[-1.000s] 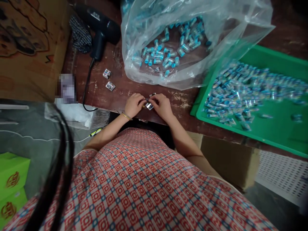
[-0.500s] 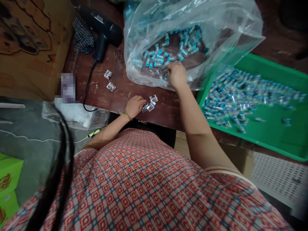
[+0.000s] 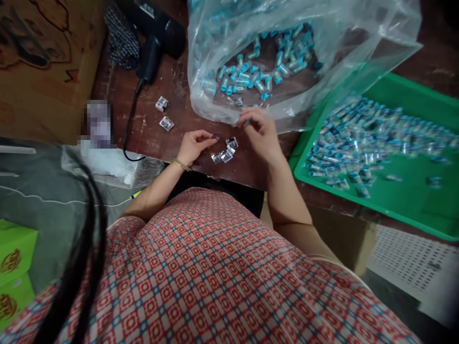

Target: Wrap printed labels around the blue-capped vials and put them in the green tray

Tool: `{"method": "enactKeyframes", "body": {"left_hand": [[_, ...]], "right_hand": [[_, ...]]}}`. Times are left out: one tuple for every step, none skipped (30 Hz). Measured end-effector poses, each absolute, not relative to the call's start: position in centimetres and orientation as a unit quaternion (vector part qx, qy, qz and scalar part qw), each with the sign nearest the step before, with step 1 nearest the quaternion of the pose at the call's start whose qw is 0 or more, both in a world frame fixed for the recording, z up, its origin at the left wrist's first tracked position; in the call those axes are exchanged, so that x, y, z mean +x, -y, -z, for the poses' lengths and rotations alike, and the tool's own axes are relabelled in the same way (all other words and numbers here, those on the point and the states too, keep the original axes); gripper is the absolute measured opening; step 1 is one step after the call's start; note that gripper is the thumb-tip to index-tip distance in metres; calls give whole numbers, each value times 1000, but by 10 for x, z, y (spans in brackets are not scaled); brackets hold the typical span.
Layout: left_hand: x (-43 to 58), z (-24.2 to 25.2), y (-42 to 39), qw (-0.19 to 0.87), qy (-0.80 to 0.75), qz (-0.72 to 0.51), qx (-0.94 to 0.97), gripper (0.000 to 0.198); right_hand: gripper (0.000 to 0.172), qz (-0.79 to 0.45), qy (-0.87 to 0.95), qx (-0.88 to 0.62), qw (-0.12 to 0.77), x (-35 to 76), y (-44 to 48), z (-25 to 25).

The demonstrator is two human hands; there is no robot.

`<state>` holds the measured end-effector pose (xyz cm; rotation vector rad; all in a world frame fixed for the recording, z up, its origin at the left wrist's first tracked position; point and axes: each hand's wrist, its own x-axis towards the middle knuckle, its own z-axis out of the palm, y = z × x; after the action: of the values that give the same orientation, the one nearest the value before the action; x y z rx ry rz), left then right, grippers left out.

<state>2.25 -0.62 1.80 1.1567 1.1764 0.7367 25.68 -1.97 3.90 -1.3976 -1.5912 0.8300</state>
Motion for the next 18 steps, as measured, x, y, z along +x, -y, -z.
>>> {"method": "enactKeyframes", "body": {"left_hand": [[24,-20,7,622,-505,-318,507,44],[26,-22,8,624,-500,-313,512,45],[28,-24,9,626,-497,-308,517,47],[29,-25,10,626,-495,-304,520,48],[30,-26,11,625,-496,-303,521,48],[30,-27,12,623,-497,-306,520,49],[30,-28,12,622,-499,-310,517,49],[29,-28,13,621,-501,-315,514,48],[28,-29,13,622,-500,-320,510,47],[27,-30,14,625,-498,-324,506,46],[25,-32,14,628,-494,-327,504,44],[23,-34,14,631,-490,-330,502,42],[22,-35,14,633,-486,-333,502,40],[21,-37,13,633,-483,-335,504,39],[20,-39,13,631,-481,-334,508,37],[20,-41,13,629,-481,-331,514,36],[20,-43,13,625,-482,-325,521,35],[20,-44,14,622,-483,-319,528,34]], "right_hand": [[7,-344,640,-551,411,247,30,-40],[8,-355,643,-547,402,238,37,-40],[9,-363,642,-547,396,230,42,-39],[9,-368,639,-549,393,223,45,-37],[9,-371,635,-552,394,219,47,-36],[9,-372,632,-552,396,216,47,-34],[10,-373,631,-551,399,214,47,-34],[12,-373,632,-547,403,215,46,-34],[14,-374,632,-541,410,217,45,-35],[16,-376,628,-534,422,220,45,-36],[19,-379,619,-530,439,223,44,-39],[22,-385,603,-528,457,228,43,-41],[25,-395,585,-528,472,233,42,-44],[28,-407,568,-530,481,237,42,-47],[32,-417,555,-532,486,241,42,-50],[35,-424,547,-533,487,244,41,-54],[36,-428,544,-534,486,247,41,-58],[37,-429,545,-532,486,248,42,-61]]}}
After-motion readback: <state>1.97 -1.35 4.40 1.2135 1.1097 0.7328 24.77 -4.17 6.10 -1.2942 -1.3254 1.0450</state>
